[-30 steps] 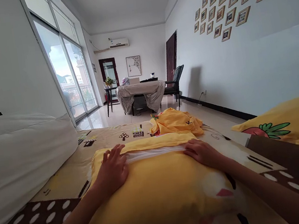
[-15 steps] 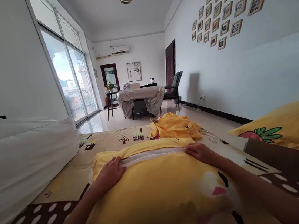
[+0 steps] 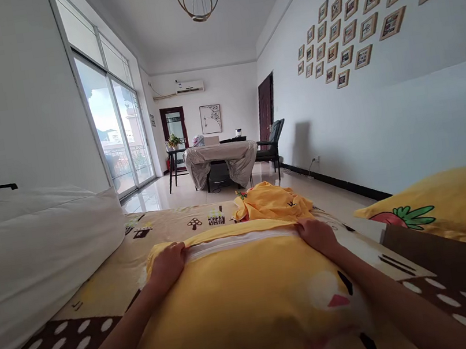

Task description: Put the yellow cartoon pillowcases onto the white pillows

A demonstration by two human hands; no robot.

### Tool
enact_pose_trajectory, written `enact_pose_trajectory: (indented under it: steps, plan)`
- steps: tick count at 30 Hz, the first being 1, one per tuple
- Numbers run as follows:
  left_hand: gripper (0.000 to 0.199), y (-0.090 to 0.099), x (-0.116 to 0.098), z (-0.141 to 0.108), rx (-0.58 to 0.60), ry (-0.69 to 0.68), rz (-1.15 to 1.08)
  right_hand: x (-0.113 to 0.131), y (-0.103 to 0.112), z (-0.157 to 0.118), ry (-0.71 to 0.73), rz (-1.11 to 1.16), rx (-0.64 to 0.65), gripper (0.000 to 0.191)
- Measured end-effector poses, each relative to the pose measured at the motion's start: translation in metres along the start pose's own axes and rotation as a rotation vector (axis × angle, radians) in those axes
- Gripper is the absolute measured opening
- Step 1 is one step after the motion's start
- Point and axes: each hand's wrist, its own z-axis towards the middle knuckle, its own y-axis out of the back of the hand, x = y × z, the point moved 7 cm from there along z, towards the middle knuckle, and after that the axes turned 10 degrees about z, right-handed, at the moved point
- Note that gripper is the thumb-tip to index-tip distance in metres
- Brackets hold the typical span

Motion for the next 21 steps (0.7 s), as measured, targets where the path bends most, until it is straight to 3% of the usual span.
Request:
enact_pose_trajectory:
  steps: [5, 9, 14, 17, 21]
  plan:
    - [0.030, 0.011, -0.004, -0.007, -0.062, -0.019, -0.087, -0.017, 0.012, -0.006, -0.134, 0.022, -0.126, 0.034]
    - [0.028, -0.001, -0.005, -0.015, -0.073, 0.024, -0.091, -0.034, 0.013, -0.009, -0.208, 0.138, -0.148, 0.028]
    - [0.015, -0.009, -0.012, -0.030, -0.035, -0.011, -0.024, -0.032, 0.033, -0.010, -0.190, 0.345, -0.344, 0.038]
    - [0.018, 0.009, -0.010, -0.030, -0.057, -0.026, 0.061, -0.025, 0.053, -0.013, -0.198, 0.439, -0.455, 0.043]
    - [0.020, 0.067, -0.003, -0.008, -0.278, 0.009, 0.266, -0.005, 0.094, -0.017, -0.046, 0.498, -0.632, 0.029]
